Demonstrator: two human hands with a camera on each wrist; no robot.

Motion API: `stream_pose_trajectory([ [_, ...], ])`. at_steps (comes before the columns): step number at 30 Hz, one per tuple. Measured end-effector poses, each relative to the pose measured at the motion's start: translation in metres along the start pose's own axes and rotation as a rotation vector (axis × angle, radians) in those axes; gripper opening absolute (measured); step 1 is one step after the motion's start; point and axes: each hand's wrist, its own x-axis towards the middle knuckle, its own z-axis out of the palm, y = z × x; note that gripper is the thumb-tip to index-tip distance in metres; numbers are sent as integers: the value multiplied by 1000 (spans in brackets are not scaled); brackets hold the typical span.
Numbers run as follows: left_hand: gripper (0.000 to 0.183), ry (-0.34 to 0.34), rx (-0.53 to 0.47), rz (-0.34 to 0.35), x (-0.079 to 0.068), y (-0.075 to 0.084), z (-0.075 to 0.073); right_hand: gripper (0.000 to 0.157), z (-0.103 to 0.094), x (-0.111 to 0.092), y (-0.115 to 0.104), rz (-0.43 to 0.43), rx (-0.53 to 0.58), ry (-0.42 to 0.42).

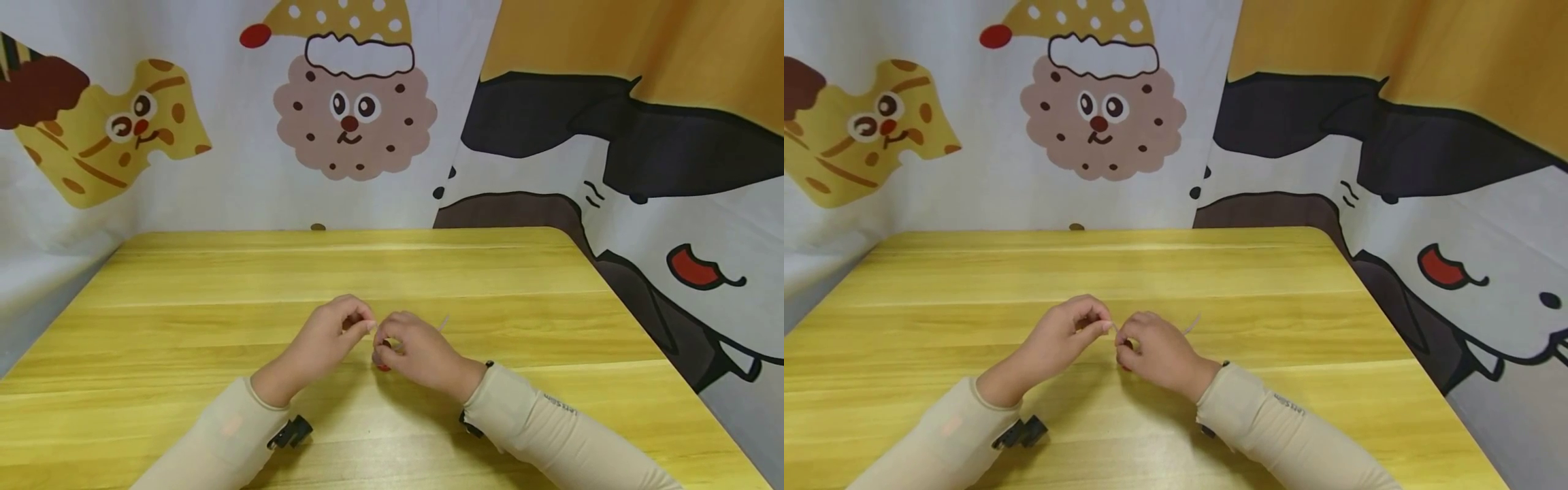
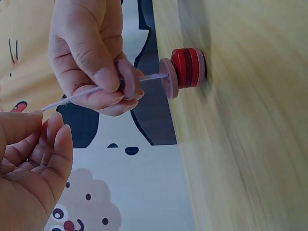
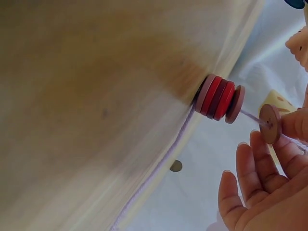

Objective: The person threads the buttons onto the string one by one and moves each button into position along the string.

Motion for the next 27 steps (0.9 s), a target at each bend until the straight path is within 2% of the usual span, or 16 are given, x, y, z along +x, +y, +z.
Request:
stream_pose_trajectory([
  [15, 4, 40, 28, -16, -4, -4, -8, 9, 4, 3, 3, 1, -79, -34],
  [27, 4, 35, 20, -39, -5, -6, -13, 9, 4, 3, 2, 43, -119, -82],
])
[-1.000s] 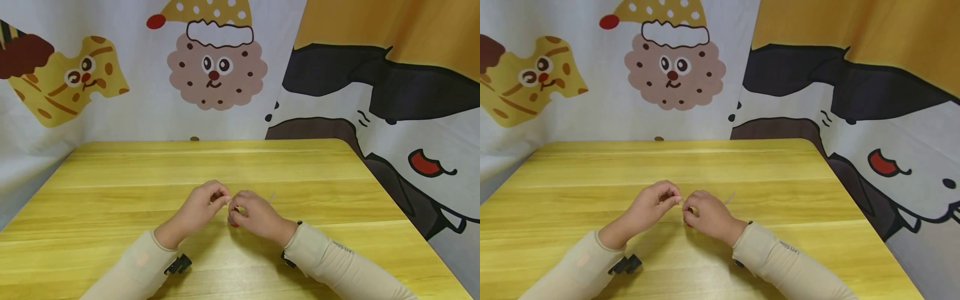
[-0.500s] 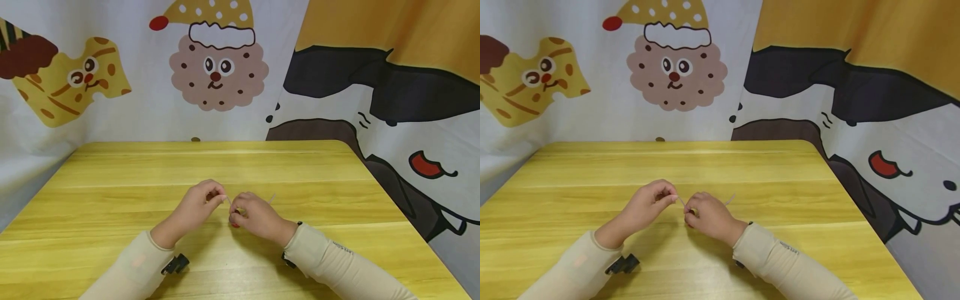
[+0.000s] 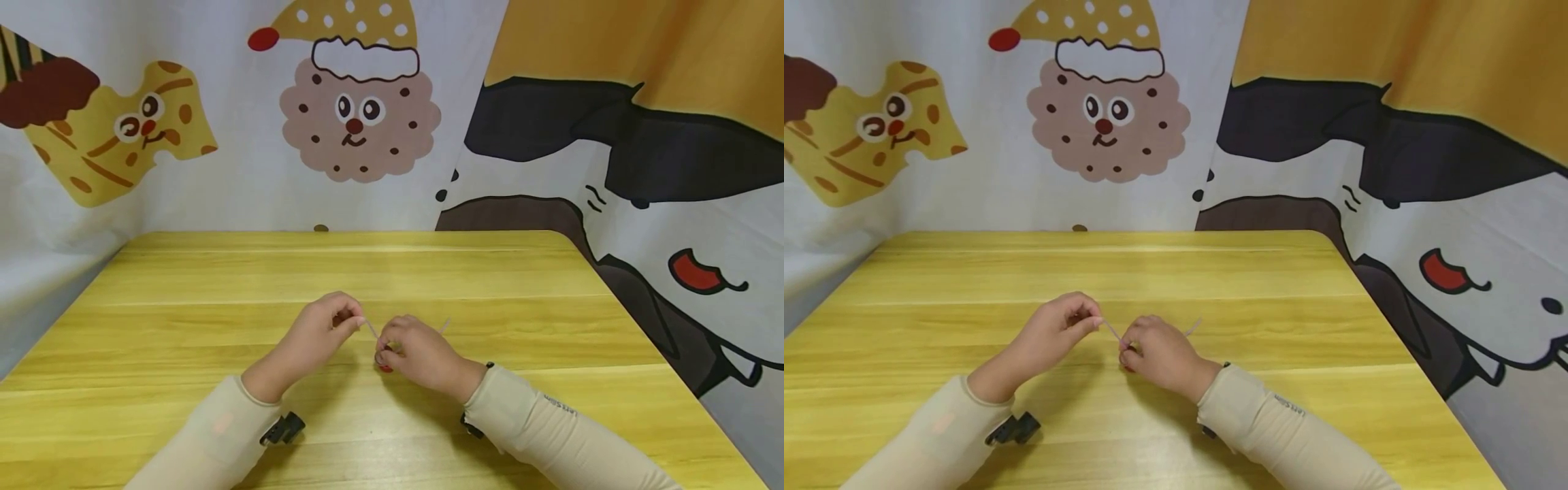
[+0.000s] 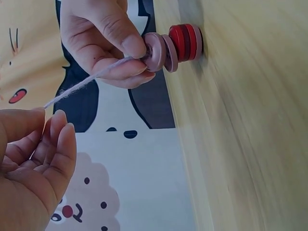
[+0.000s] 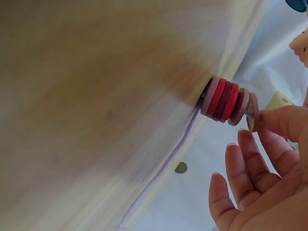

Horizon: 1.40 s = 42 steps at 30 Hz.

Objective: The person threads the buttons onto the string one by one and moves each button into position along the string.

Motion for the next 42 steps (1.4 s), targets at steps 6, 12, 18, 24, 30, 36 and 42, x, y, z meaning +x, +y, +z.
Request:
stream_pose_trajectory([
  [6, 4, -22, 5, -13, 1, -1, -2, 5, -1, -2, 3, 45, 31, -9],
  [12, 5, -30, -12, -39, 1, -3, -2, 12, -6, -5, 7, 76, 45, -13],
  [18, 5, -19, 0, -54, 3, -5, -3, 14, -10, -6, 14, 58, 32, -30],
  [24, 5, -11, 28, -49, 2, -8, -5, 11, -10, -4, 22, 40, -4, -67],
  [30, 4, -12, 27, -46, 2, -11, -9, 12, -12, -2, 27, 75, -28, -109],
  [36, 4, -13, 28, -40, 2, -13, -13, 8, -12, 1, 34, 102, -45, -151],
  [42, 4, -7, 41, -32, 2, -14, -15, 4, -10, 1, 40, 86, -86, -161],
])
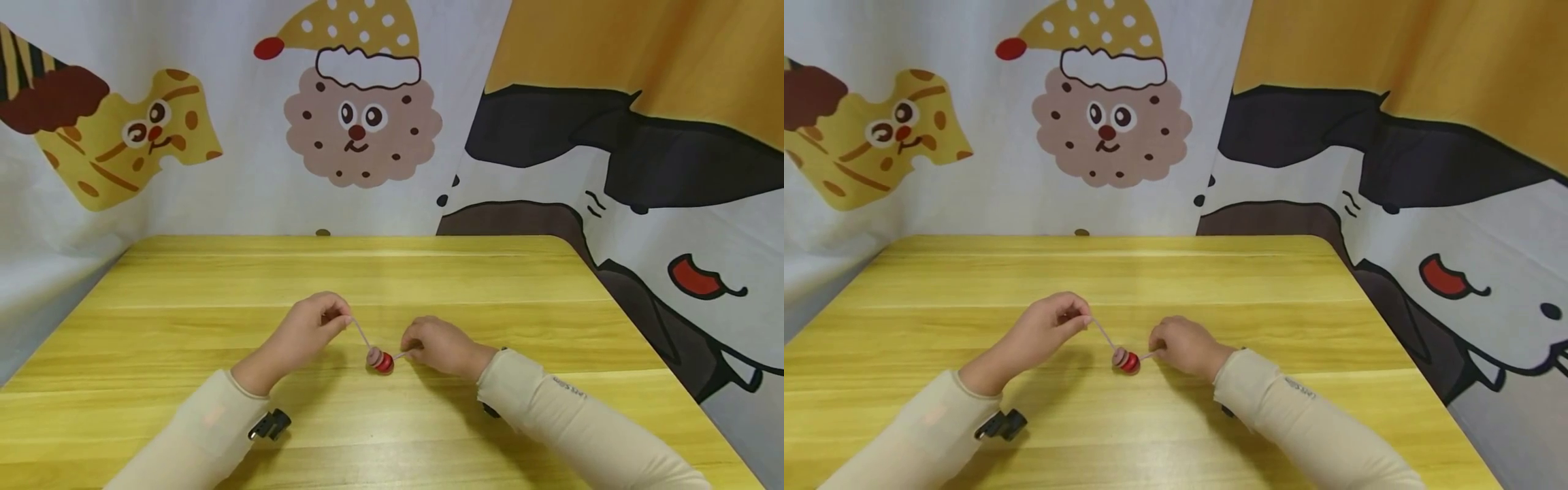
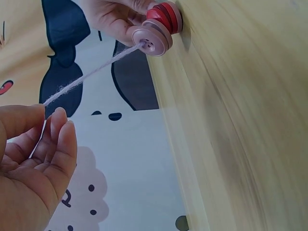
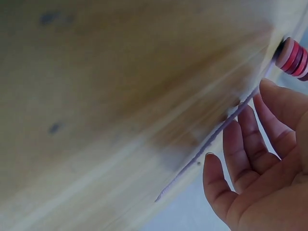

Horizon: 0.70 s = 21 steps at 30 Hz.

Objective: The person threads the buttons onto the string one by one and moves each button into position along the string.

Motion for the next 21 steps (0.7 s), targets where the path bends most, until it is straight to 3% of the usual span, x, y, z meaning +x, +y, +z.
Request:
stream_pose_trajectory([
  [6, 4, 3, 7, -2, 0, -1, -2, 2, 2, 2, 5, -28, -27, 9],
  [15, 4, -1, 12, -13, -1, -3, -5, 18, 2, 1, 7, -40, -63, 6],
  [21, 4, 9, 16, -14, -2, -6, -5, 15, -2, 0, 9, 32, 32, 10],
])
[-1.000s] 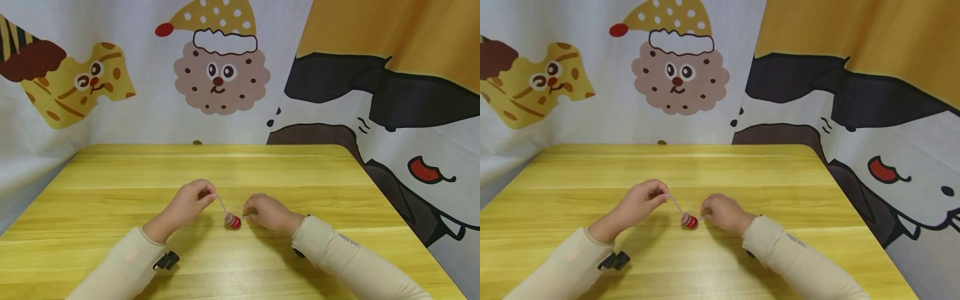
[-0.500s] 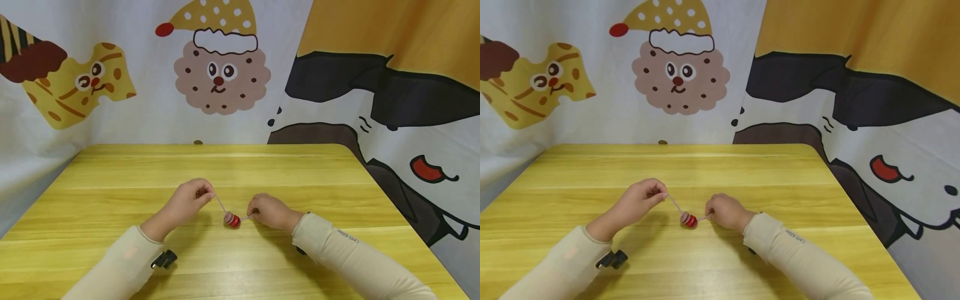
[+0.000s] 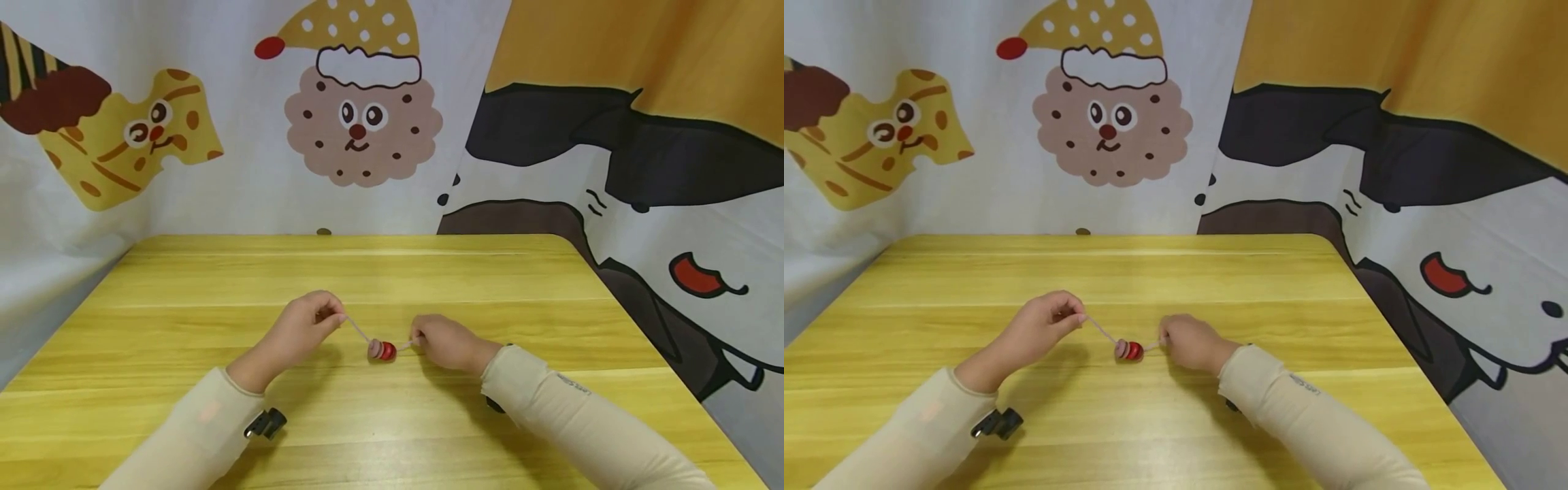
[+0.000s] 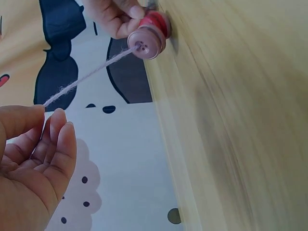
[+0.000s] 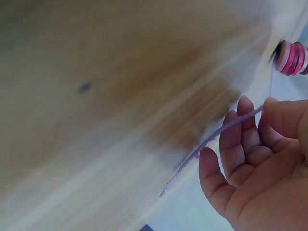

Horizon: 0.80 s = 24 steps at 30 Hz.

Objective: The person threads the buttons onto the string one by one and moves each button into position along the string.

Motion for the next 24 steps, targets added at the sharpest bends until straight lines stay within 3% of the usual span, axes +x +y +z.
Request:
stream_pose_trajectory([
  [6, 4, 3, 3, -26, 1, -6, -2, 11, -4, -2, 5, 88, 77, 8],
  [24, 8, -7, -12, -123, 9, -22, -7, 9, -19, -3, 20, 111, 87, 39],
])
